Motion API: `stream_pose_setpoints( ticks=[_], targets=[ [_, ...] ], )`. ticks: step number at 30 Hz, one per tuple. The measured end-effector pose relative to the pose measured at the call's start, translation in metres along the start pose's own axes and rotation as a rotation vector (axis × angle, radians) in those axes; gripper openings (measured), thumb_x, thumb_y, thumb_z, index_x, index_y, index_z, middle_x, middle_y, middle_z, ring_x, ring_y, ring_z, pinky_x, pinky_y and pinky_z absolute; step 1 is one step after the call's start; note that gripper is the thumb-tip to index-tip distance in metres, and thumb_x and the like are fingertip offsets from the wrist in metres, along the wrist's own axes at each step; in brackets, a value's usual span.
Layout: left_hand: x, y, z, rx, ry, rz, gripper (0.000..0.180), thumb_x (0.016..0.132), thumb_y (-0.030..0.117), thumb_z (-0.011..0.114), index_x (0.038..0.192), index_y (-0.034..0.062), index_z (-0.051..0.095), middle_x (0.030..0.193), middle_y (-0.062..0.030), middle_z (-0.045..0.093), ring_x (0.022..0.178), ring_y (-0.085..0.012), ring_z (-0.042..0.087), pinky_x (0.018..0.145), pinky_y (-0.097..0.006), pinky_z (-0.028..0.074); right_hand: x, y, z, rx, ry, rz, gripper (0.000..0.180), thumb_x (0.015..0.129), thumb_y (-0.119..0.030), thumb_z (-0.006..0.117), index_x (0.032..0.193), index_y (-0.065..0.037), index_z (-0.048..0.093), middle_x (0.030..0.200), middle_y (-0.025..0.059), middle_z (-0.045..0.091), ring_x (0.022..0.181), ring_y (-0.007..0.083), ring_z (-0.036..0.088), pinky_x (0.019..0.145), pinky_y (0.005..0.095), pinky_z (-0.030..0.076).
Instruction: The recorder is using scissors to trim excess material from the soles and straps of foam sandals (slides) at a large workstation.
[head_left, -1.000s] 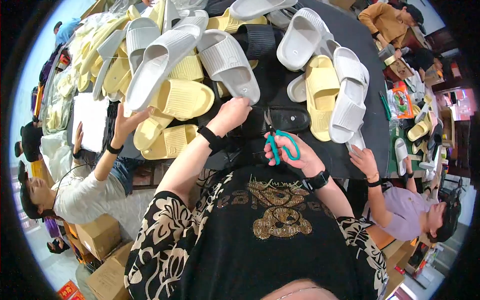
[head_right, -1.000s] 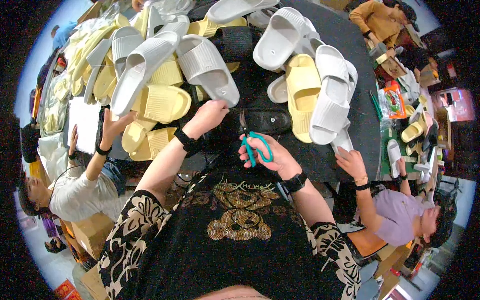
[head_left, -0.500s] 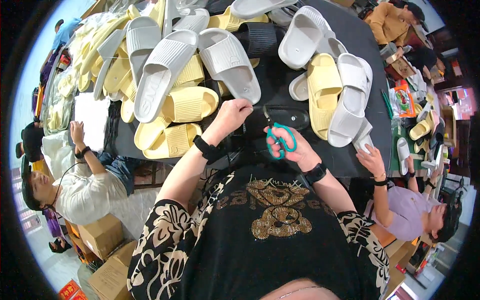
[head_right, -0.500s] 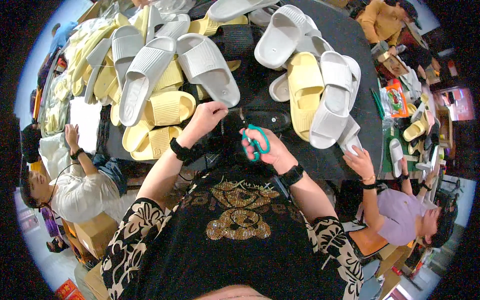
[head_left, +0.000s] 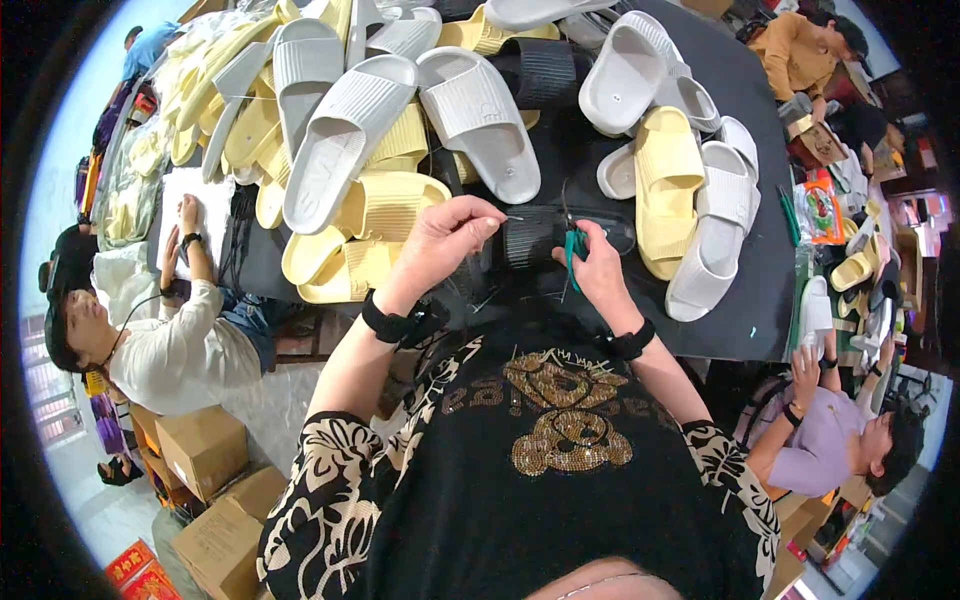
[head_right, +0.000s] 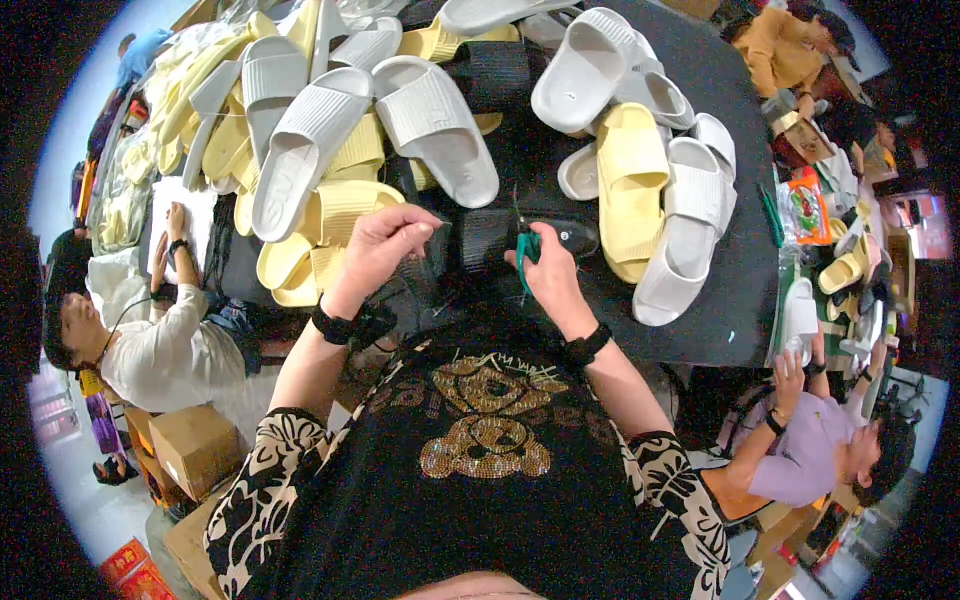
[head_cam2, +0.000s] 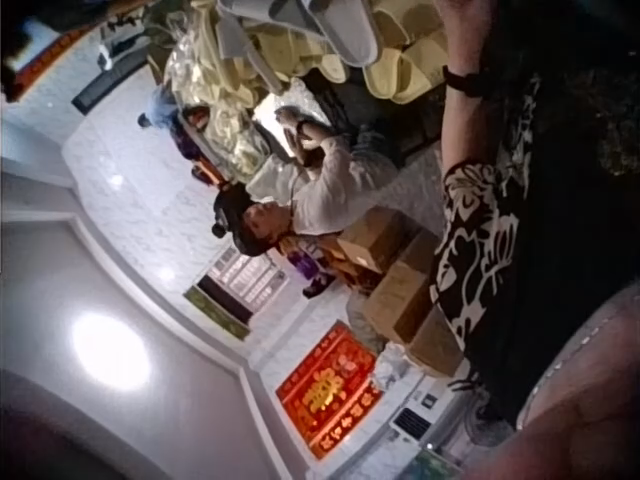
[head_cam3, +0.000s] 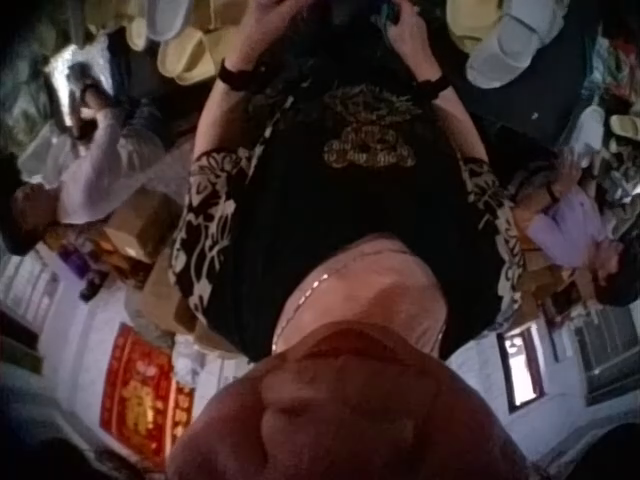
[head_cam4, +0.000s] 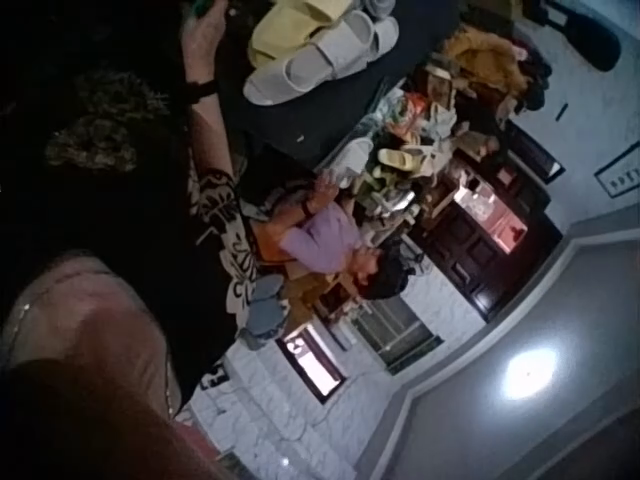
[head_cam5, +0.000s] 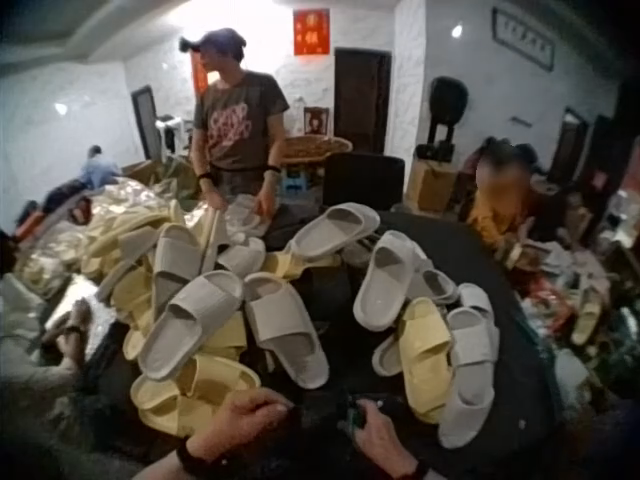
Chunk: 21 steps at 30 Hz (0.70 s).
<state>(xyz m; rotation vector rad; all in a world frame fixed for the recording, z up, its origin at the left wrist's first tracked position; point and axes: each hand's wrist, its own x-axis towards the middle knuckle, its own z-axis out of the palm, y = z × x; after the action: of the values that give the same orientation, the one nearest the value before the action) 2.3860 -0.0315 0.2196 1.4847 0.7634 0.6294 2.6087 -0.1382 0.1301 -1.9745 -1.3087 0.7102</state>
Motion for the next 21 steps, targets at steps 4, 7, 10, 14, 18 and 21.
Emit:
stream_pose_setpoints(
  ticks=[4,7,10,14,18,21],
  targets=[
    [-0.009,0.03,-0.003,-0.081,0.104,0.109,0.013,0.088,0.004,0.057,0.097,-0.0005,0.066,0.074,-0.0016,0.062,0.061,-0.007,0.055,0.058,-0.021,0.045,0.01,0.008,0.011,0.228,-0.071,0.078,0.054,0.074,-0.016,0.076,0.115,0.004,0.049,0.08,0.0133,0.063,0.071,0.0187,0.061,0.067,0.031,0.049],
    [-0.018,0.057,-0.012,-0.067,0.175,0.183,0.012,0.086,0.001,0.055,0.093,-0.0032,0.064,0.073,-0.0063,0.061,0.063,-0.0099,0.056,0.058,-0.022,0.045,0.013,0.02,0.007,0.364,-0.08,0.131,0.05,0.074,-0.009,0.074,0.115,0.004,0.048,0.078,0.0099,0.062,0.067,0.0145,0.059,0.061,0.0288,0.048],
    [-0.031,0.062,-0.031,-0.091,0.289,0.295,0.01,0.087,0.0,0.054,0.09,-0.0046,0.062,0.071,-0.0077,0.06,0.062,-0.0119,0.056,0.057,-0.023,0.044,0.013,-0.001,-0.015,0.524,-0.089,0.27,0.048,0.075,-0.003,0.07,0.116,0.004,0.048,0.082,0.0083,0.061,0.064,0.0122,0.058,0.056,0.027,0.05],
    [-0.04,0.066,-0.054,0.244,0.307,-0.013,0.012,0.088,0.005,0.056,0.093,-0.0011,0.065,0.069,0.0003,0.058,0.06,-0.0053,0.052,0.055,-0.02,0.042,0.018,0.016,-0.022,0.438,-0.101,0.21,0.054,0.074,-0.011,0.074,0.118,0.005,0.048,0.091,0.0134,0.064,0.075,0.0161,0.061,0.069,0.0299,0.05],
    [-0.066,0.035,-0.07,0.59,0.16,-0.174,0.013,0.086,0.011,0.061,0.092,0.0006,0.066,0.068,0.0035,0.059,0.055,-0.0043,0.049,0.051,-0.02,0.04,0.016,0.018,-0.006,0.249,-0.145,0.124,0.059,0.073,-0.02,0.076,0.118,0.006,0.049,0.098,0.0181,0.064,0.09,0.022,0.062,0.081,0.0333,0.048],
    [-0.098,0.039,-0.065,0.62,0.01,-0.256,0.012,0.083,0.009,0.059,0.087,-0.0004,0.065,0.07,-0.0094,0.061,0.06,-0.0163,0.054,0.059,-0.032,0.046,0.011,0.007,-0.001,0.187,-0.178,0.031,0.058,0.074,-0.025,0.073,0.118,0.004,0.049,0.102,0.0202,0.062,0.094,0.0274,0.061,0.083,0.0358,0.047]
  ],
)
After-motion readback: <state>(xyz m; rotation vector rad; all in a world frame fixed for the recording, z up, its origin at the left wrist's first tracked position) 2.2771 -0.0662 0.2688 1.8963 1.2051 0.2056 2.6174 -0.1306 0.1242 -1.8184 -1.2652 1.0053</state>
